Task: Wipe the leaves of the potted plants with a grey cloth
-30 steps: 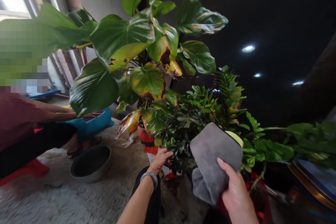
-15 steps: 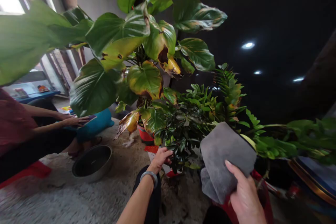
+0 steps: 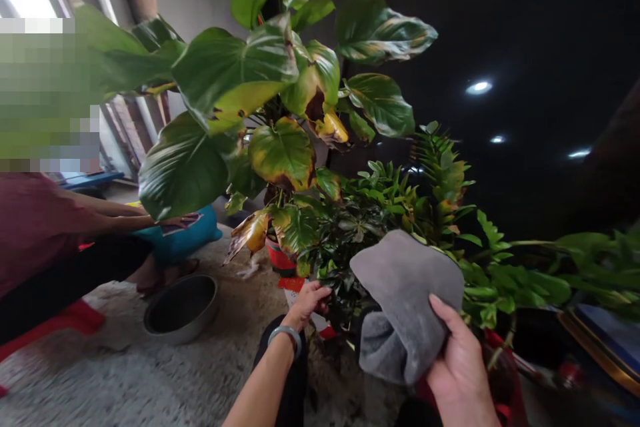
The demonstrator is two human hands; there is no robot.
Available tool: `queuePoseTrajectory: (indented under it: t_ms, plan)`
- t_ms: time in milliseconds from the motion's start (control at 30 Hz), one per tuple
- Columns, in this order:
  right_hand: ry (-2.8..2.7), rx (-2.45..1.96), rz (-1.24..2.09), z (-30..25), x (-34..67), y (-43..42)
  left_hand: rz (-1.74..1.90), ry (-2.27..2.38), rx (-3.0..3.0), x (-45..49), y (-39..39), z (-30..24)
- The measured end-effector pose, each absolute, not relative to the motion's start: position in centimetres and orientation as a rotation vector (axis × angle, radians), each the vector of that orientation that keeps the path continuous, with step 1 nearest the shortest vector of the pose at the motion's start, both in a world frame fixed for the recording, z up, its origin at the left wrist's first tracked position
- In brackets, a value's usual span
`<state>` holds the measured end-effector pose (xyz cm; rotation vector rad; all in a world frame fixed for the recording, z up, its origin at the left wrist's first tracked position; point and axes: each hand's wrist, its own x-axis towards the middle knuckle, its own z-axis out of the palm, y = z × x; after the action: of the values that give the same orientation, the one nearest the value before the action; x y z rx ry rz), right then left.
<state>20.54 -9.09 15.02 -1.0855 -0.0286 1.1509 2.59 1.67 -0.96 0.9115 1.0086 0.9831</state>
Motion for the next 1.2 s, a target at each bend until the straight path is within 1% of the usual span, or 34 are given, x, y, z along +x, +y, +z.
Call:
queuePoseTrajectory:
  t_ms: [100,200,267,300,367,500,567,633,767,867,933,1067,1100,1133,1200]
  plan:
    - [0.038,-1.058,1.309,14.4,19.1,-8.6,0.976,0.993,0.925,2.5,1.6,-0.9]
    - [0.132,-1.162,1.578,12.3,17.1,-9.7,0.978,1.020,0.926,2.5,1.7,-0.9]
    - [0.161,-1.233,1.696,11.6,16.4,-10.7,0.974,1.056,0.921,2.6,1.7,-0.8]
    - [0.164,-1.254,1.715,11.7,16.3,-11.1,0.977,1.056,0.919,2.6,1.7,-0.8]
    - [0.143,-1.258,1.642,12.8,16.8,-11.2,0.986,1.028,0.914,2.6,1.6,-0.6]
    - [0.002,-1.112,1.244,16.1,18.3,-8.9,0.980,1.002,0.905,2.7,1.4,-0.4]
    - [-0.071,-1.032,1.143,16.4,18.3,-7.5,0.987,1.009,0.900,2.7,1.4,-0.5]
    - [-0.073,-1.035,1.213,15.4,17.6,-6.8,0.994,0.998,0.902,2.7,1.4,-0.6]
    - [0.060,-1.210,1.587,11.7,15.3,-8.7,0.982,0.991,0.901,2.6,1.8,-0.9]
    - [0.112,-1.282,1.702,11.2,15.0,-10.5,0.988,0.998,0.894,2.5,2.0,-1.0]
    - [0.094,-1.261,1.623,12.3,15.8,-10.4,0.982,0.996,0.896,2.5,1.9,-0.9]
    - [-0.102,-1.128,1.097,14.6,18.3,-7.5,0.964,1.020,0.919,2.5,1.5,-0.6]
    - [-0.128,-1.107,1.009,14.7,18.7,-6.8,0.967,1.026,0.924,2.5,1.4,-0.5]
    - [-0.131,-1.099,0.980,14.5,18.7,-6.4,0.975,1.030,0.927,2.5,1.4,-0.5]
    - [-0.064,-1.128,1.107,13.5,18.2,-6.3,0.981,1.034,0.932,2.6,1.4,-0.5]
